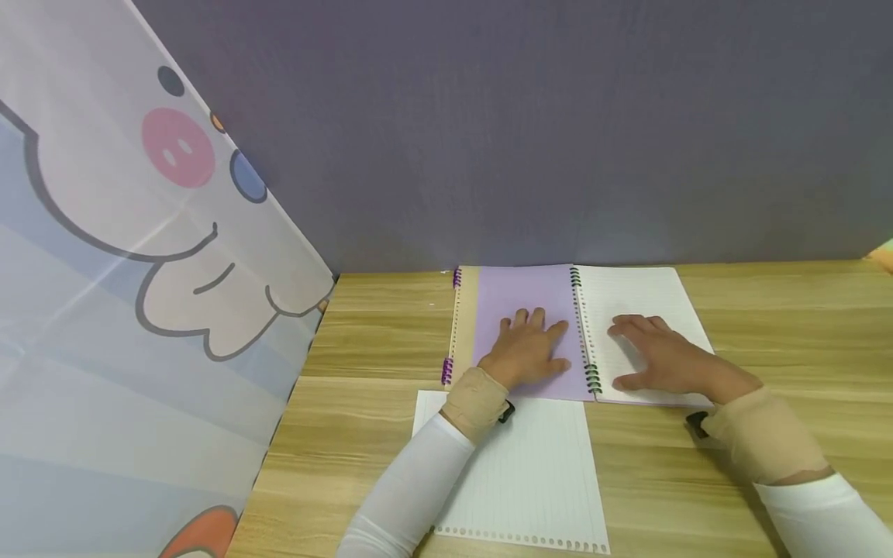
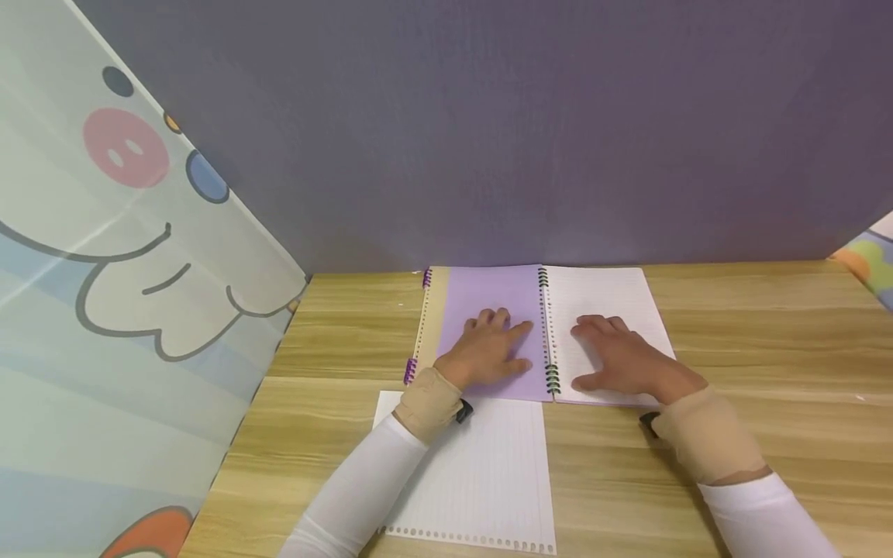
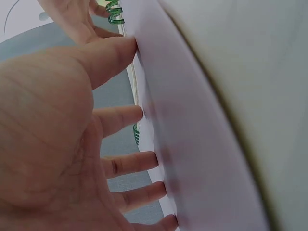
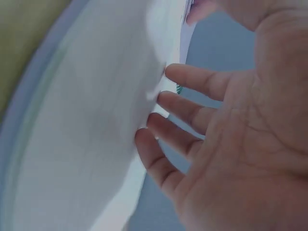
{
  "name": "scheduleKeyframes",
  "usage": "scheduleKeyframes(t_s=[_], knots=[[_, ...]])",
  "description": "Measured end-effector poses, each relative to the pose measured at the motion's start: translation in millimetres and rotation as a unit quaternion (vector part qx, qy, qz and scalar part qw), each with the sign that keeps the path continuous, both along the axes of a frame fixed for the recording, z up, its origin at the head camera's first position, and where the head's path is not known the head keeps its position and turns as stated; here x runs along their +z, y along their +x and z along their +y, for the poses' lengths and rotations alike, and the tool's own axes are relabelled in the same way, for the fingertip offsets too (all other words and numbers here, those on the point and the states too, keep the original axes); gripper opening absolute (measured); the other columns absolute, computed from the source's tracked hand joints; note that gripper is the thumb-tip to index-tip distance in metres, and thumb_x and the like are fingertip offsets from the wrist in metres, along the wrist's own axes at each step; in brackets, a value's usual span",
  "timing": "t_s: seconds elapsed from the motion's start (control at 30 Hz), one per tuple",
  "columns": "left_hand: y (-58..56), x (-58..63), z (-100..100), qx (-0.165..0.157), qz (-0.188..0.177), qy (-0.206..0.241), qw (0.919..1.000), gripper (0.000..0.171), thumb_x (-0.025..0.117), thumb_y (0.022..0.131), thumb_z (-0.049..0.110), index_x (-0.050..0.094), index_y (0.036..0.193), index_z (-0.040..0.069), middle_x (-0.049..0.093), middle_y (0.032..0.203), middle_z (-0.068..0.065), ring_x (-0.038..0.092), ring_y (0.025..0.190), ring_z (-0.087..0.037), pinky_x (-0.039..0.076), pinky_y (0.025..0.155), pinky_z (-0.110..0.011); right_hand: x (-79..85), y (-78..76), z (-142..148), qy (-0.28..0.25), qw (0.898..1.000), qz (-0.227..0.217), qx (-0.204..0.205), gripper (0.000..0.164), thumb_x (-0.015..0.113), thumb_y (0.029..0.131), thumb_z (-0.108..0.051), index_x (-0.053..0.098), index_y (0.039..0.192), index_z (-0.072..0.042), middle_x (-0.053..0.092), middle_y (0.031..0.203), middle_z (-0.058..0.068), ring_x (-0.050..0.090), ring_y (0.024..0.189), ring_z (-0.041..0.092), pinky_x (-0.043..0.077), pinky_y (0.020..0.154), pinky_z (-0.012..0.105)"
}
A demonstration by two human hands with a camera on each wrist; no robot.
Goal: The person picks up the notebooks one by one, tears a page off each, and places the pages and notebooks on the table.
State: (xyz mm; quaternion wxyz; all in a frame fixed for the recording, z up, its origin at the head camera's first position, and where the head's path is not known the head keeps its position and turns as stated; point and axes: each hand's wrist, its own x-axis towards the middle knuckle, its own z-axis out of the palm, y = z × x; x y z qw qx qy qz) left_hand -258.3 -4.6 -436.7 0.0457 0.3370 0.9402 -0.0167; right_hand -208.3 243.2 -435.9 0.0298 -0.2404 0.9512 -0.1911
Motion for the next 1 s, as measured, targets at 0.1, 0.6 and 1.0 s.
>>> scheduleKeyframes(t_s=[0.1, 0.6, 1.0], knots=[[0.4, 1.7, 0, 0.017, -0.009, -0.005, 0.9998, 0.073, 0.044, 0.081, 0.068, 0.027, 0.144, 0.034, 0.032, 0.132, 0.002, 0.028, 0.120, -0.022, 0.024, 0.095, -0.051, -0.7, -11.6, 4, -0.019, 1.000, -0.021, -0.001, 0.083, 0.067, 0.072, -0.057, 0.039, 0.132, -0.007, 0.030, 0.140, 0.016, 0.027, 0.118, 0.038, 0.027, 0.093, 0.053], [3.9, 2.3, 7, 0.051, -0.045, -0.008, 0.9976, 0.074, 0.048, 0.078, 0.070, 0.026, 0.143, 0.042, 0.015, 0.151, 0.004, 0.015, 0.134, -0.027, 0.018, 0.089, -0.068, 5.7, -101.0, -2, 0.027, 0.997, -0.051, -0.054, 0.107, 0.069, 0.061, -0.065, 0.028, 0.138, -0.003, 0.020, 0.142, 0.023, 0.019, 0.124, 0.046, 0.018, 0.093, 0.061], [3.1, 4.2, 8, 0.051, -0.046, -0.010, 0.9976, 0.074, 0.049, 0.077, 0.070, 0.027, 0.142, 0.042, 0.015, 0.152, 0.003, 0.014, 0.135, -0.029, 0.018, 0.088, -0.069, -1.2, -122.7, 1, 0.048, 0.994, -0.024, -0.099, 0.121, 0.068, 0.052, -0.074, 0.020, 0.144, -0.012, 0.023, 0.139, 0.019, 0.019, 0.123, 0.042, 0.012, 0.094, 0.062]])
